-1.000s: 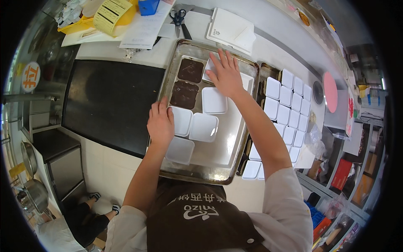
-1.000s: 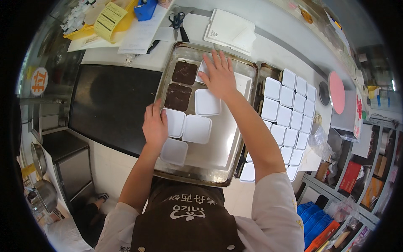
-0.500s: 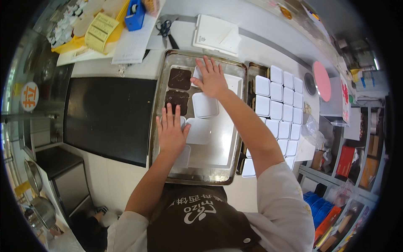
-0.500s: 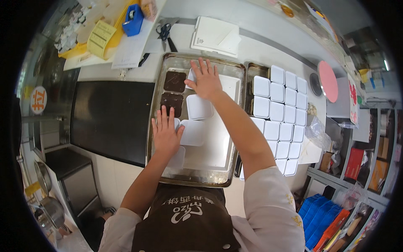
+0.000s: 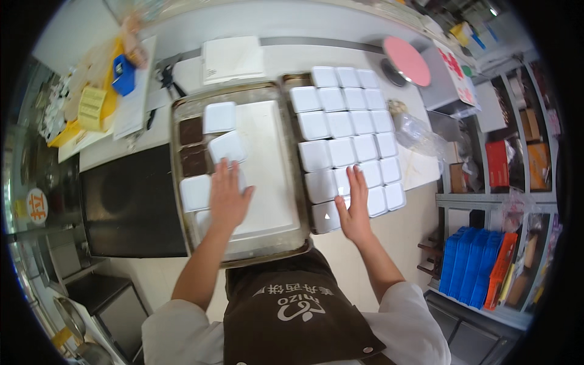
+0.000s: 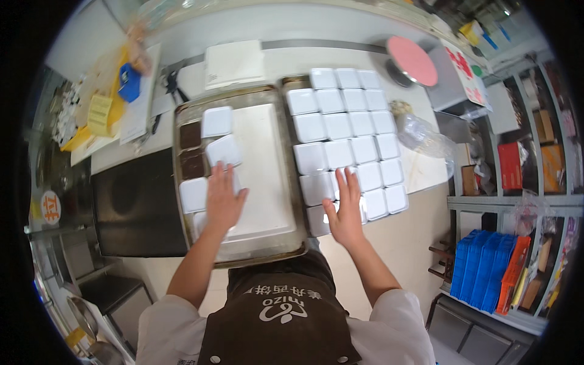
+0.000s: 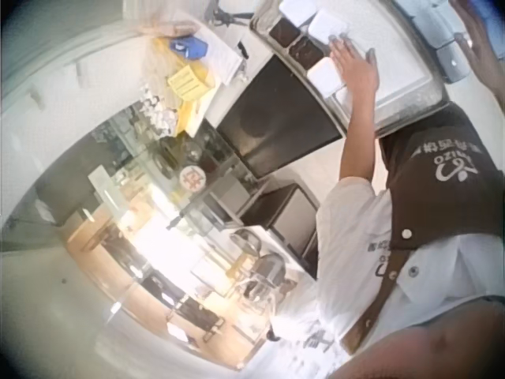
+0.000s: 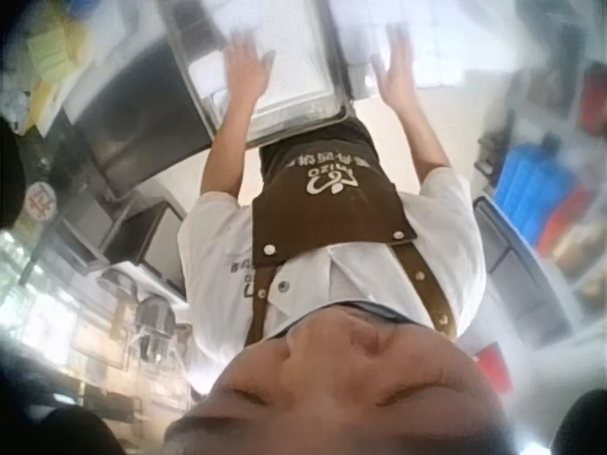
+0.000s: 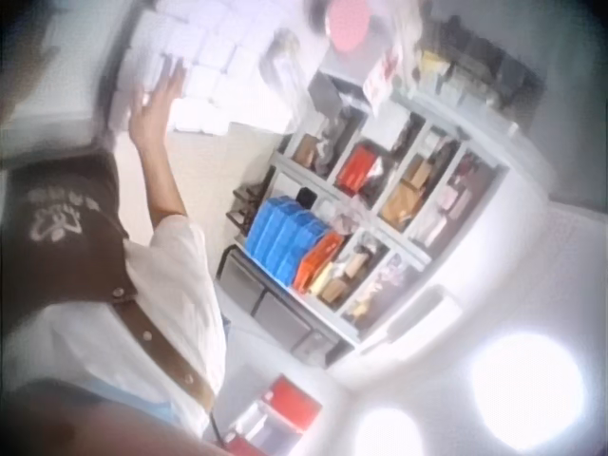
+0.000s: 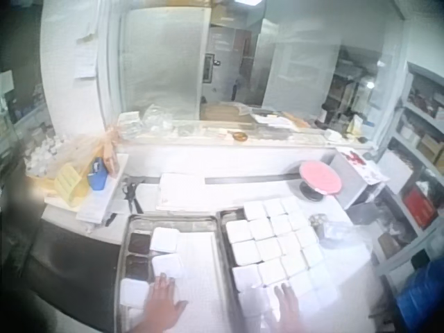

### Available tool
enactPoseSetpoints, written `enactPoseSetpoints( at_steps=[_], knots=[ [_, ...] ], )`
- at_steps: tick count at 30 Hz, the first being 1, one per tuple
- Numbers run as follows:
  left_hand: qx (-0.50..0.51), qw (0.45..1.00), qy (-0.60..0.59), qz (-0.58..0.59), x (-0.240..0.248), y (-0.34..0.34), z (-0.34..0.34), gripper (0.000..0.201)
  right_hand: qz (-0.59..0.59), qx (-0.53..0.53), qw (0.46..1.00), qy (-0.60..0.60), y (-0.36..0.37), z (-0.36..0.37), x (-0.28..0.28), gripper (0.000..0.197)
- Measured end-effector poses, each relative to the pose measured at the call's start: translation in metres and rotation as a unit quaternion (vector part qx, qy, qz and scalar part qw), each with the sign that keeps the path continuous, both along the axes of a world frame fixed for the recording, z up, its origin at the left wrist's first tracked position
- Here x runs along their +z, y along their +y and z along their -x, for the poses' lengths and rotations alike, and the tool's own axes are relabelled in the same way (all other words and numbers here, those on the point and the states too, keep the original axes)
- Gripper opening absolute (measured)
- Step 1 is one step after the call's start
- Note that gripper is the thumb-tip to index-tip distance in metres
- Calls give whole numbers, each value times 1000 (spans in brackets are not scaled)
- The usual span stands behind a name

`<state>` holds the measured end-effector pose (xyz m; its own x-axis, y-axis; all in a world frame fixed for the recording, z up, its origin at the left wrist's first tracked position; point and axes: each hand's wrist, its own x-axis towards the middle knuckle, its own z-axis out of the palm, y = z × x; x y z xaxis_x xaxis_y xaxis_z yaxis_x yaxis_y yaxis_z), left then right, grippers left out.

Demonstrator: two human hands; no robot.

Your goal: The person places square brownies from a metal tray into individual white plastic containers, then closes each container with a lid. The person stacks the closed containers on the tray and later moves a blue plastic bin.

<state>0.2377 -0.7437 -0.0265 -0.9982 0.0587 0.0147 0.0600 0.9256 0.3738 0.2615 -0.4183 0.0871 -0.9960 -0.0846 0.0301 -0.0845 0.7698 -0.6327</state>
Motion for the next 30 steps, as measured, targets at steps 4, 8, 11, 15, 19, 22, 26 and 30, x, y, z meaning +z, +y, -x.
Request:
enactPoseSetpoints(
  at_steps=[4,8,11,15,19,22,26,30],
  knots=[
    [-13,999,36,-6,-9,1,8,81,17,-9,1000,6,79,-31,-5,76],
    [-30,997,-8,64,20,8,9,85,35,-4,999,41,176,-22,-2,75],
    [41,996,79,30,48,33,0,81,52,-50,996,50,258,-4,-11,55],
    [46,997,56,-39,73,109,13,63,81,-207,974,-43,369,19,-58,40],
    [-72,990,33,-121,91,222,41,55,223,-348,910,-34,476,25,-91,35],
    [-146,982,51,-112,103,306,62,45,235,-391,890,-9,557,45,-94,36],
    [-225,965,23,-133,103,417,81,39,190,-385,901,68,652,110,-111,41],
    [-222,967,-24,-119,91,524,99,42,92,-256,962,-14,709,199,-136,41]
  ],
)
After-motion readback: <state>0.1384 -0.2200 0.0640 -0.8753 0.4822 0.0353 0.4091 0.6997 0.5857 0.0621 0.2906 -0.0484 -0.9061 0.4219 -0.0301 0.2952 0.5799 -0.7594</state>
